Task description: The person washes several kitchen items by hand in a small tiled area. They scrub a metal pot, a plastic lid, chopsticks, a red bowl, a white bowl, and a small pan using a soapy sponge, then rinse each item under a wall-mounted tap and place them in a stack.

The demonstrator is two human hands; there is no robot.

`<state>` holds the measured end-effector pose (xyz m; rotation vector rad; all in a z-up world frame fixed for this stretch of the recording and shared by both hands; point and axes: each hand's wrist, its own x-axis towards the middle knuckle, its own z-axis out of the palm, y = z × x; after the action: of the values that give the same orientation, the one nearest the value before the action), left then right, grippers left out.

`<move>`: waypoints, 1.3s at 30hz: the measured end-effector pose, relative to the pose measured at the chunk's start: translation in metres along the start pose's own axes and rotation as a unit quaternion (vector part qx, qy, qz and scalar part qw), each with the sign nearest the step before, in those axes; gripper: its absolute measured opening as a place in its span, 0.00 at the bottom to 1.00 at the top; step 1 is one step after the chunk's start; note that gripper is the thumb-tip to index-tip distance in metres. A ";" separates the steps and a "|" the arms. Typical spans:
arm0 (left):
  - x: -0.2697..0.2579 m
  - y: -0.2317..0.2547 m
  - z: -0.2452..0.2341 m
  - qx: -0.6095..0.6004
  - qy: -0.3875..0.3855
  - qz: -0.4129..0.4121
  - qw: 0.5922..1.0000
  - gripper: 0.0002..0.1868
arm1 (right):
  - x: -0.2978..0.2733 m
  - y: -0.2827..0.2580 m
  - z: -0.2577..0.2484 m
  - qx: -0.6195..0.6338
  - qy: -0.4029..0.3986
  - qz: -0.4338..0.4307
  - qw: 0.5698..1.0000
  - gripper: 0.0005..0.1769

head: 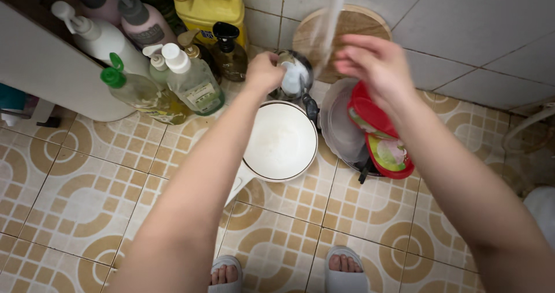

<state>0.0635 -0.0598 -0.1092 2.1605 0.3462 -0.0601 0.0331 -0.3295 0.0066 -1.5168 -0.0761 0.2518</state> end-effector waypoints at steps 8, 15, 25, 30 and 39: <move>0.001 0.043 0.041 -0.465 -0.098 -0.058 0.878 0.18 | 0.096 0.053 0.069 0.327 0.023 0.178 0.928 0.17; 0.010 0.059 0.018 -0.371 -0.227 -0.120 0.892 0.20 | 0.077 0.038 0.062 0.187 0.016 0.102 0.977 0.08; -0.086 -0.052 -0.038 0.421 -0.242 0.023 0.874 0.37 | 0.033 -0.001 0.059 0.033 -0.057 0.079 0.995 0.20; -0.079 -0.074 -0.040 0.407 -0.203 0.078 0.887 0.27 | 0.030 0.003 0.064 -0.012 -0.041 0.105 0.994 0.19; -0.094 0.030 -0.091 0.355 -0.306 -0.013 0.883 0.35 | 0.022 -0.006 0.061 0.038 -0.043 0.086 0.995 0.17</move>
<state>-0.0268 -0.0231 -0.0165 2.6874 -0.0402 -1.0021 0.0427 -0.2650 0.0134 -1.4385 -0.0045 0.4537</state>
